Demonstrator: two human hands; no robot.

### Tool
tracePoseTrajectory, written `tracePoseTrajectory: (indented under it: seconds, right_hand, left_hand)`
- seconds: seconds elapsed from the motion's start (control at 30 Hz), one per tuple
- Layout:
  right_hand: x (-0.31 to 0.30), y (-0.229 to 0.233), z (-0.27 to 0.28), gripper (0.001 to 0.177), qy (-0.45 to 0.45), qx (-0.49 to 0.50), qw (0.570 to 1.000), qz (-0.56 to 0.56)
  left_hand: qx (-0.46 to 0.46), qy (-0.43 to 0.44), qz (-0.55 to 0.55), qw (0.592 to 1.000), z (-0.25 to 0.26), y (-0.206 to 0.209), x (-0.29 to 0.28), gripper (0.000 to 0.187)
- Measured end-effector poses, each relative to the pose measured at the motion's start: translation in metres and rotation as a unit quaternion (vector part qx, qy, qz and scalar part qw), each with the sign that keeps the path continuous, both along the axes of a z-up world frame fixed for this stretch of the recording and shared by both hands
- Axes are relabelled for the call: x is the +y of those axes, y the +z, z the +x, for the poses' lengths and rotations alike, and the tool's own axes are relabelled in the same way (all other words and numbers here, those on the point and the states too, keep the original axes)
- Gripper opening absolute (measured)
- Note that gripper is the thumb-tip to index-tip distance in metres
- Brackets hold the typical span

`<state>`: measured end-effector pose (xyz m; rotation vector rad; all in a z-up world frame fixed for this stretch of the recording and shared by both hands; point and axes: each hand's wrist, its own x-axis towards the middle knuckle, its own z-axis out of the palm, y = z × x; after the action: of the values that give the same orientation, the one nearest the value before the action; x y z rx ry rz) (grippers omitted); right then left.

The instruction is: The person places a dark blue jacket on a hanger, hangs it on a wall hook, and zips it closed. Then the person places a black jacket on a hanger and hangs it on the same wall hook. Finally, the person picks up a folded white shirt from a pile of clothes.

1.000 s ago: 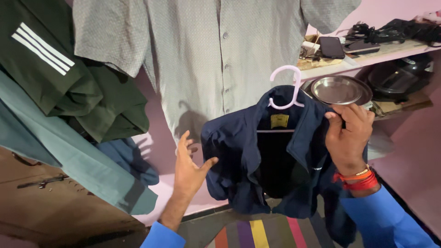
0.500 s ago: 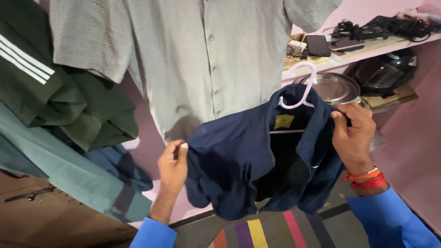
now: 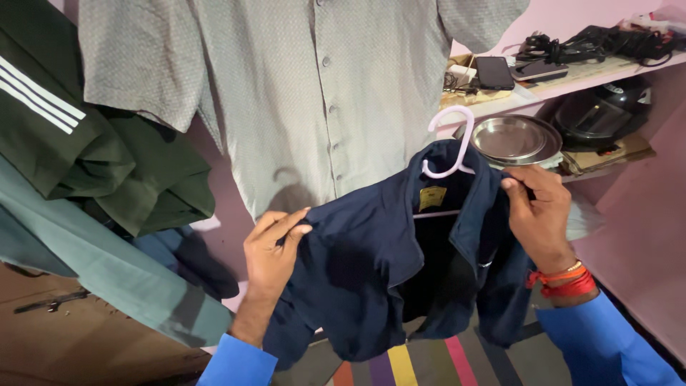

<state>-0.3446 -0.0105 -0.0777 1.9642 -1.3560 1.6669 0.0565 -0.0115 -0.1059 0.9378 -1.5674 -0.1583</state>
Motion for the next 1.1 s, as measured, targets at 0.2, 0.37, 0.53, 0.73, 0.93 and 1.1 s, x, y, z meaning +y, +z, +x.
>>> tracePoseTrajectory:
  seconds: [0.2,0.37,0.53,0.73,0.93,1.1]
  right_hand:
    - [0.001,-0.009,0.006,0.009,-0.007,-0.018,0.999,0.050]
    - [0.002,-0.012,0.011,0.011,0.028,-0.037,0.998,0.051]
    - [0.007,-0.009,0.015,0.010,0.030,-0.033,0.997,0.061]
    - [0.009,-0.006,0.027,0.011,0.021,-0.022,0.998,0.052]
    - [0.010,-0.006,0.041,0.009,0.046,0.002,0.998,0.040]
    - [0.009,-0.007,0.039,0.010,0.033,0.010,0.998,0.061]
  left_hand:
    - [-0.002,0.026,0.003,1.000,-0.003,0.008,-0.001,0.020]
    - [0.008,0.012,-0.003,1.000,0.000,0.008,-0.006,0.017]
    - [0.031,0.009,0.028,0.999,0.002,0.011,-0.012,0.013]
    - [-0.029,-0.014,-0.008,0.999,-0.013,0.026,0.002,0.016]
    - [-0.048,-0.042,0.000,0.998,-0.033,0.022,0.005,0.018]
    - [-0.004,-0.049,-0.007,0.999,-0.046,0.014,0.003,0.013]
